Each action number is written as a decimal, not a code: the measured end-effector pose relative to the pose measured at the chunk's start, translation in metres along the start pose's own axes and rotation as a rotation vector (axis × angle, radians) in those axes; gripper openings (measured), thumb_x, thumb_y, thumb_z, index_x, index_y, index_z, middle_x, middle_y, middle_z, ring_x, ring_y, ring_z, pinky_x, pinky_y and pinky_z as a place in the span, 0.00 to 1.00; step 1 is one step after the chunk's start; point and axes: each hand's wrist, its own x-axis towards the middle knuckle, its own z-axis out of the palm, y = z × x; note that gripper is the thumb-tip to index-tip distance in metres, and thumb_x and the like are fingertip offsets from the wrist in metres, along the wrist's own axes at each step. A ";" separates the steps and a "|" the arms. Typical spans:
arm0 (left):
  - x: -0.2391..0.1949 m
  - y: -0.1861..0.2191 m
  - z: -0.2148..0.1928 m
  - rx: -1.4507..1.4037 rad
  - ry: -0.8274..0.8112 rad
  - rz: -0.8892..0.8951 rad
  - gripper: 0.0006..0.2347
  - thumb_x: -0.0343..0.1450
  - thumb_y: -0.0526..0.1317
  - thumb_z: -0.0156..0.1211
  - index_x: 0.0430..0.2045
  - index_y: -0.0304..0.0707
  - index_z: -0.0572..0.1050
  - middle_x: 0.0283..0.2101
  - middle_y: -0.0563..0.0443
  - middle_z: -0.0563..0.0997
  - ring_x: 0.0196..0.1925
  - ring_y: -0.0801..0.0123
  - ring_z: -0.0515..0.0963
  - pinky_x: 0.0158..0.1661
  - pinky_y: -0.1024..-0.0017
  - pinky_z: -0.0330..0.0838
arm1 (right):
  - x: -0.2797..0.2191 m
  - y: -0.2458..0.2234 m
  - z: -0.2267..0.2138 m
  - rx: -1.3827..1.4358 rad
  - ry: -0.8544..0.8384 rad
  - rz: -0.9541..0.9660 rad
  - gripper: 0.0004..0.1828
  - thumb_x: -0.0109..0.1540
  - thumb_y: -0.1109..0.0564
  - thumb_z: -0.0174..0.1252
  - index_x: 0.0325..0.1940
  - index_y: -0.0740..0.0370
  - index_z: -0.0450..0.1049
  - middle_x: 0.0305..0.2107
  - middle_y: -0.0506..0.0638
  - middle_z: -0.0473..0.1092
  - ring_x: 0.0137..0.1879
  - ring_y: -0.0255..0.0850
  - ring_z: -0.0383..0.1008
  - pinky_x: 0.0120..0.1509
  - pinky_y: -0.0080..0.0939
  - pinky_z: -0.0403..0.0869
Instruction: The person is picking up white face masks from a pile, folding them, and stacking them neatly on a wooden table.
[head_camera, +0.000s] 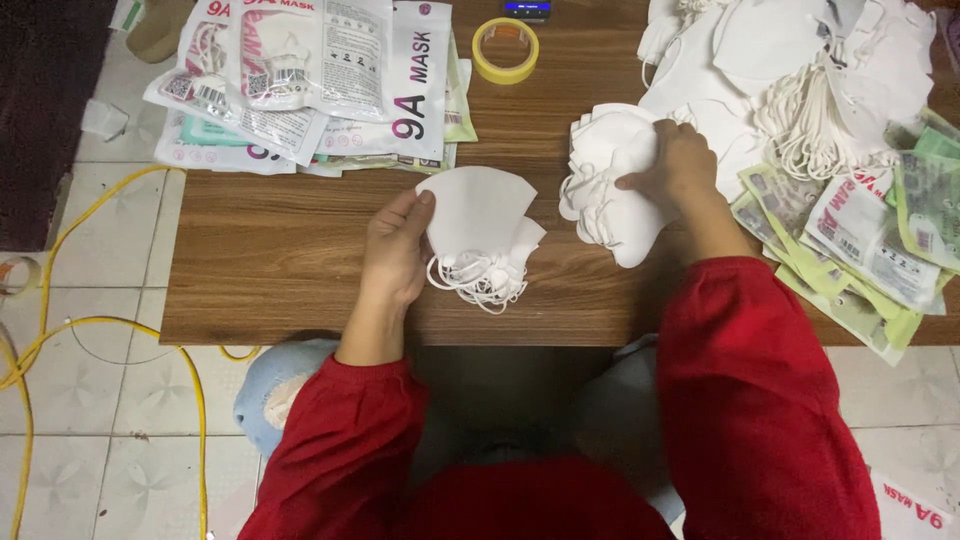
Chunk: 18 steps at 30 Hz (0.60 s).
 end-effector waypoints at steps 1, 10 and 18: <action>0.002 -0.002 -0.002 0.001 -0.001 0.000 0.08 0.76 0.36 0.59 0.44 0.33 0.80 0.36 0.43 0.85 0.37 0.63 0.88 0.37 0.68 0.86 | 0.005 0.005 0.005 0.001 0.000 0.001 0.47 0.49 0.51 0.80 0.67 0.72 0.69 0.53 0.74 0.71 0.60 0.69 0.71 0.58 0.66 0.69; -0.001 0.001 -0.002 -0.011 0.012 0.019 0.08 0.75 0.35 0.59 0.44 0.31 0.80 0.37 0.40 0.85 0.39 0.60 0.87 0.38 0.62 0.86 | -0.017 0.027 -0.044 0.358 -0.070 0.069 0.27 0.52 0.53 0.77 0.54 0.56 0.79 0.43 0.64 0.76 0.53 0.64 0.76 0.56 0.57 0.74; -0.004 0.014 -0.003 -0.094 -0.071 -0.068 0.11 0.76 0.32 0.54 0.49 0.20 0.76 0.41 0.39 0.83 0.34 0.71 0.81 0.36 0.80 0.78 | -0.012 0.114 -0.106 0.746 0.293 0.389 0.25 0.67 0.54 0.63 0.67 0.58 0.66 0.52 0.54 0.77 0.56 0.43 0.83 0.59 0.37 0.84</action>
